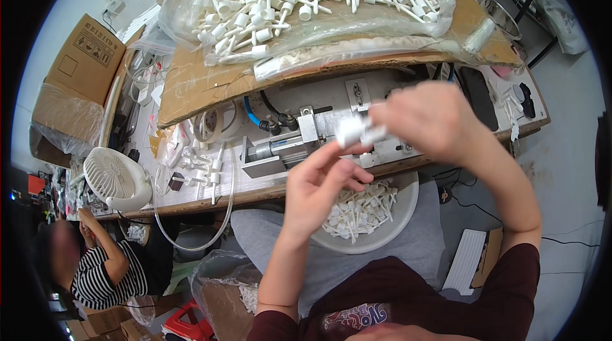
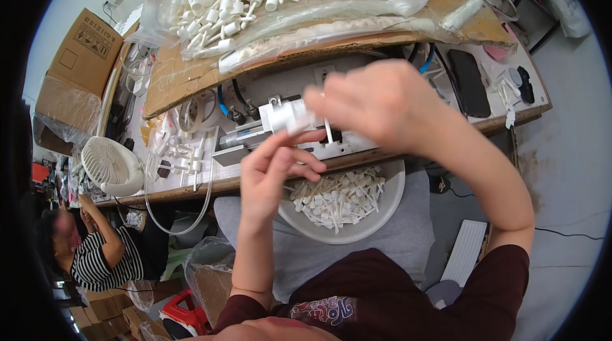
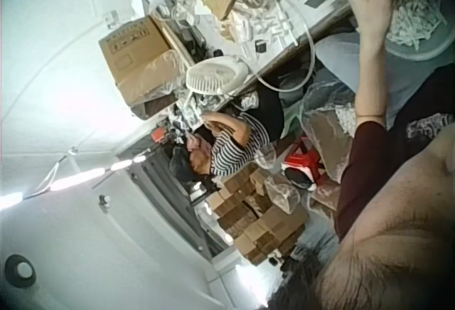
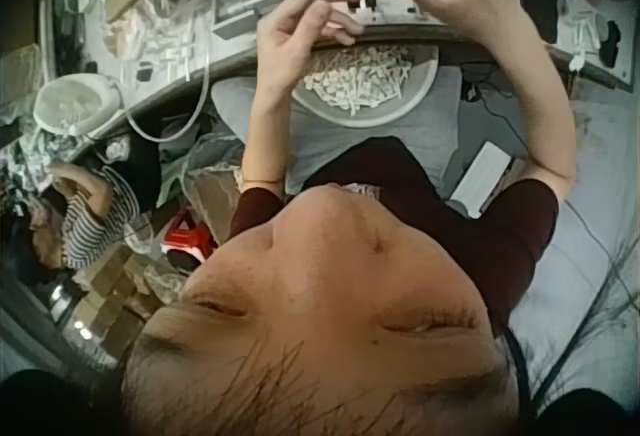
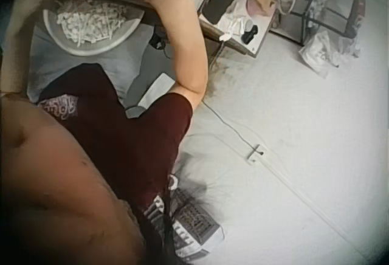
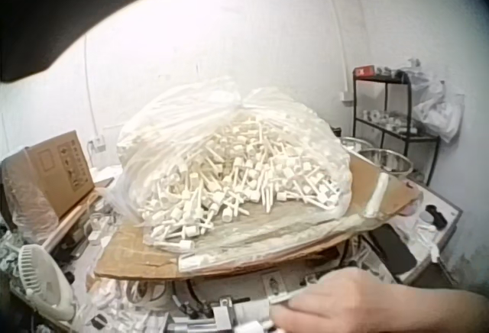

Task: Using a pneumatic assembly machine to join small white plastic components.

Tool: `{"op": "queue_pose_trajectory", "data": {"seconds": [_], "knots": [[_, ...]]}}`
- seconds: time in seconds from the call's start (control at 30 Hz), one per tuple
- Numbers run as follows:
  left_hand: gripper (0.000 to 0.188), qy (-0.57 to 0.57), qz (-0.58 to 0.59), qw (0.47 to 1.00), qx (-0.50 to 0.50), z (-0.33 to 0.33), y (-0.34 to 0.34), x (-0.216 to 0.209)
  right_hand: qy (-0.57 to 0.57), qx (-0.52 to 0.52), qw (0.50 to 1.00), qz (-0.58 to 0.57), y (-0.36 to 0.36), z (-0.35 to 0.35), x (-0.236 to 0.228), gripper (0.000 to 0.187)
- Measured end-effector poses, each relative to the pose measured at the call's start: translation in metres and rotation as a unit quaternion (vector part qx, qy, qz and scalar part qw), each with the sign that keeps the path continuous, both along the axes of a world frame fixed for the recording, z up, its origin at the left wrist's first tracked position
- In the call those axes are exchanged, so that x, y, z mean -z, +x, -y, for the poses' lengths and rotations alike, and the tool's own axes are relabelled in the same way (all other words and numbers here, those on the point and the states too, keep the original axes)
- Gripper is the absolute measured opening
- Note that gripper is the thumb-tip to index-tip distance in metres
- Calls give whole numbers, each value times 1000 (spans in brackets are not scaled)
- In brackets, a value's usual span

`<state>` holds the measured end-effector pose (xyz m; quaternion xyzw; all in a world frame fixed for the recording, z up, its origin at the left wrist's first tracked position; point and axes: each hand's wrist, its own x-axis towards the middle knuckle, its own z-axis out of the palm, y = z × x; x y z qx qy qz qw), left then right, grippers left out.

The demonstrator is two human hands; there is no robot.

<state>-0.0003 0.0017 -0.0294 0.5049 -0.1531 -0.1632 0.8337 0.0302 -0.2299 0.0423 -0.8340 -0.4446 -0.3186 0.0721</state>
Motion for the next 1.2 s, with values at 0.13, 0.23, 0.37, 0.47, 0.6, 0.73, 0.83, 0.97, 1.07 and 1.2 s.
{"op": "queue_pose_trajectory", "data": {"seconds": [0.13,0.23,0.37,0.47,0.6,0.73,0.83,0.97,1.07,1.2], "knots": [[42,-4,8,997,77,-13,-3,-4,-38,18,998,44,-30,0,25,24],[42,9,73,997,11,-7,-11,-2,66,37,997,6,-37,0,33,18],[34,331,329,867,-173,9,-12,13,374,111,860,-329,-60,3,44,35],[30,471,483,711,-197,18,-10,19,559,47,674,-481,-63,-3,55,47],[17,505,483,697,-163,25,-10,31,625,55,579,-521,-69,-17,54,48],[25,520,521,656,-165,24,0,31,634,62,585,-502,-75,-17,59,46],[43,500,514,678,-159,30,-4,34,640,71,577,-503,-78,-15,64,45],[58,490,526,674,-172,38,-6,51,665,69,568,-480,-80,-14,75,45],[58,354,412,823,-164,38,-15,49,655,120,575,-475,-84,-25,75,44],[52,233,474,840,-128,40,-16,30,653,99,547,-514,-86,-35,76,35]]}}
